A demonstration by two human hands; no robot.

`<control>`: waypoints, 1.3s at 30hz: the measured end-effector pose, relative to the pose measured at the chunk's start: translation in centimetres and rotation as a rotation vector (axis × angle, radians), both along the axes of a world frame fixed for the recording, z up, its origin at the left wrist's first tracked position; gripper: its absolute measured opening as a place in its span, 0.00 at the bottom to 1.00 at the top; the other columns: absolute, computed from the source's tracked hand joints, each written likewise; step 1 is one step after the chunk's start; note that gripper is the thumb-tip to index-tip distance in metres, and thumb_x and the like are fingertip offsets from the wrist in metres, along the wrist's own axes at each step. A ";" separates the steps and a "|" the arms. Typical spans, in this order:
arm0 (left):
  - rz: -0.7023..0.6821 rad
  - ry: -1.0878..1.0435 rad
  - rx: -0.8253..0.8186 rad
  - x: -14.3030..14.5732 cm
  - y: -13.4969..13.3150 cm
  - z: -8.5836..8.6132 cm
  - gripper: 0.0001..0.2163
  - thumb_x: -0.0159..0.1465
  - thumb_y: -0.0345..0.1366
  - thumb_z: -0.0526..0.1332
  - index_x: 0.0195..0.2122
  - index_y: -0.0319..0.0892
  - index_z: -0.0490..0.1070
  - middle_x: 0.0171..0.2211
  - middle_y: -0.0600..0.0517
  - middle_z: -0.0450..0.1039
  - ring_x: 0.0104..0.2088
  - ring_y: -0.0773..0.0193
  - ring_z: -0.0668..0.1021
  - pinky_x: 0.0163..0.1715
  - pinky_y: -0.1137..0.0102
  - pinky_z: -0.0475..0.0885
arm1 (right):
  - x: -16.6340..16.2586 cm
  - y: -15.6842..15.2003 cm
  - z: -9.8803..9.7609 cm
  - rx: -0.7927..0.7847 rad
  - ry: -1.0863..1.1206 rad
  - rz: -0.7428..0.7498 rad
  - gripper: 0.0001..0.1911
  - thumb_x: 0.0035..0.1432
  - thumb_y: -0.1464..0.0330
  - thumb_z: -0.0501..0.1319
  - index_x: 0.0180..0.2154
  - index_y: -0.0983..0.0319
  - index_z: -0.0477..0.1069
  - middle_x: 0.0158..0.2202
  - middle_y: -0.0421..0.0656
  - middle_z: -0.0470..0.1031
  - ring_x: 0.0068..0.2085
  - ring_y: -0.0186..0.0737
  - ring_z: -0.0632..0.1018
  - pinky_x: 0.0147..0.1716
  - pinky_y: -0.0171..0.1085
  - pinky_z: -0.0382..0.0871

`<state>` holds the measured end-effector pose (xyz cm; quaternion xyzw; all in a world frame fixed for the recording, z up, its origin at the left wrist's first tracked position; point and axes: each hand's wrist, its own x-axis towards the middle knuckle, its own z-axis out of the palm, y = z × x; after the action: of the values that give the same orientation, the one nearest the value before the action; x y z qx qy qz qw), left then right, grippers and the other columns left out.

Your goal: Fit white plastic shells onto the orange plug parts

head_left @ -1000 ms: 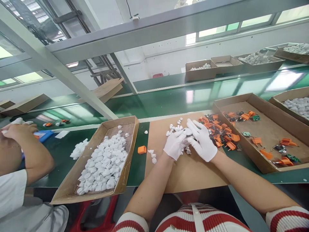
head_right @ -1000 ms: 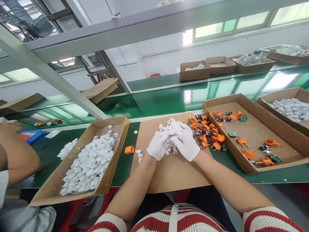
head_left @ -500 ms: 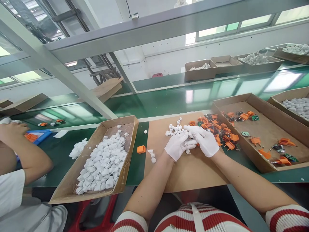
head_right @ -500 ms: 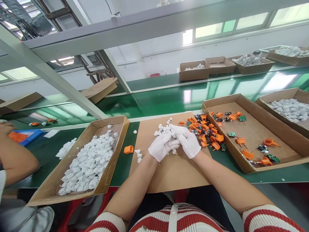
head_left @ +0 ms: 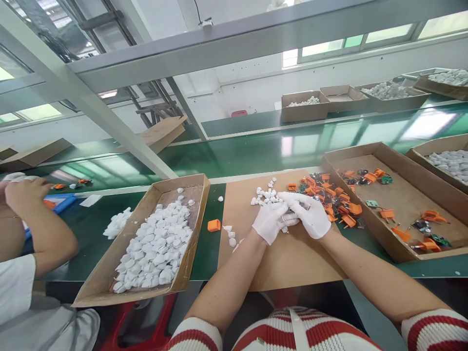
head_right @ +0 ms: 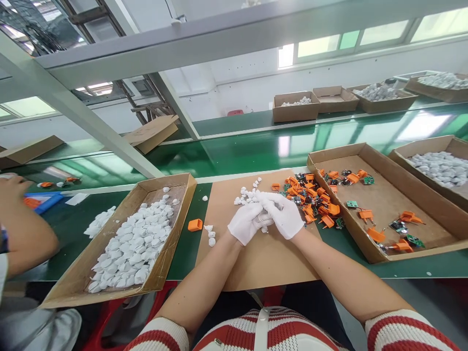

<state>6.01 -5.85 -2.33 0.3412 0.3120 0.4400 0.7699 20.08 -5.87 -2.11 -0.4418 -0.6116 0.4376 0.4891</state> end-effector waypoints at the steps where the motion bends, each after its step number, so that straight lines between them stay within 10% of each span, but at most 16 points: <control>1: -0.007 -0.005 -0.008 0.0 0.0 0.0 0.23 0.51 0.48 0.74 0.38 0.34 0.75 0.38 0.41 0.78 0.40 0.51 0.82 0.37 0.65 0.76 | 0.0 0.0 -0.1 0.021 -0.050 -0.030 0.25 0.61 0.48 0.58 0.48 0.58 0.79 0.50 0.47 0.80 0.52 0.50 0.78 0.55 0.49 0.72; 11: 0.046 -0.054 0.099 -0.4 0.5 -1.1 0.15 0.60 0.45 0.68 0.40 0.39 0.76 0.39 0.44 0.76 0.32 0.63 0.76 0.27 0.73 0.70 | -0.2 0.6 -1.8 0.768 -0.740 -0.297 0.42 0.65 0.44 0.41 0.66 0.66 0.58 0.67 0.54 0.61 0.66 0.62 0.60 0.61 0.60 0.57; 20: -0.072 -0.071 0.063 -0.8 0.3 0.2 0.14 0.61 0.47 0.66 0.32 0.39 0.73 0.26 0.51 0.70 0.25 0.67 0.73 0.23 0.73 0.68 | -0.7 -0.1 -1.5 0.625 -0.738 -0.177 0.42 0.62 0.48 0.50 0.70 0.64 0.50 0.67 0.53 0.60 0.66 0.62 0.59 0.62 0.58 0.53; 25: 0.021 -0.137 -0.068 -1.1 0.7 0.3 0.10 0.64 0.42 0.65 0.39 0.39 0.74 0.40 0.47 0.75 0.37 0.64 0.79 0.36 0.72 0.75 | -0.4 0.0 -1.9 0.572 -0.600 -0.417 0.48 0.62 0.48 0.52 0.72 0.64 0.35 0.70 0.57 0.51 0.65 0.61 0.59 0.60 0.57 0.59; 34: 0.065 -0.165 0.029 -0.4 0.1 -0.1 0.15 0.68 0.41 0.59 0.53 0.42 0.72 0.53 0.43 0.74 0.54 0.55 0.77 0.49 0.66 0.74 | -1.9 -1.1 -1.5 0.621 -0.961 -0.391 0.40 0.61 0.50 0.55 0.65 0.71 0.59 0.70 0.62 0.48 0.67 0.72 0.52 0.61 0.66 0.47; 39: 0.017 -0.166 0.014 -0.3 0.2 0.1 0.13 0.67 0.43 0.60 0.45 0.40 0.74 0.49 0.42 0.76 0.52 0.53 0.78 0.47 0.65 0.75 | -1.4 -0.8 -1.8 0.601 -0.906 -0.396 0.42 0.58 0.47 0.57 0.66 0.66 0.59 0.72 0.58 0.46 0.67 0.71 0.54 0.60 0.66 0.48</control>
<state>5.67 -5.66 -2.18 0.3060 0.2469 0.4756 0.7869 18.64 -6.63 -3.89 -0.5329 -0.7631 -0.0880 0.3549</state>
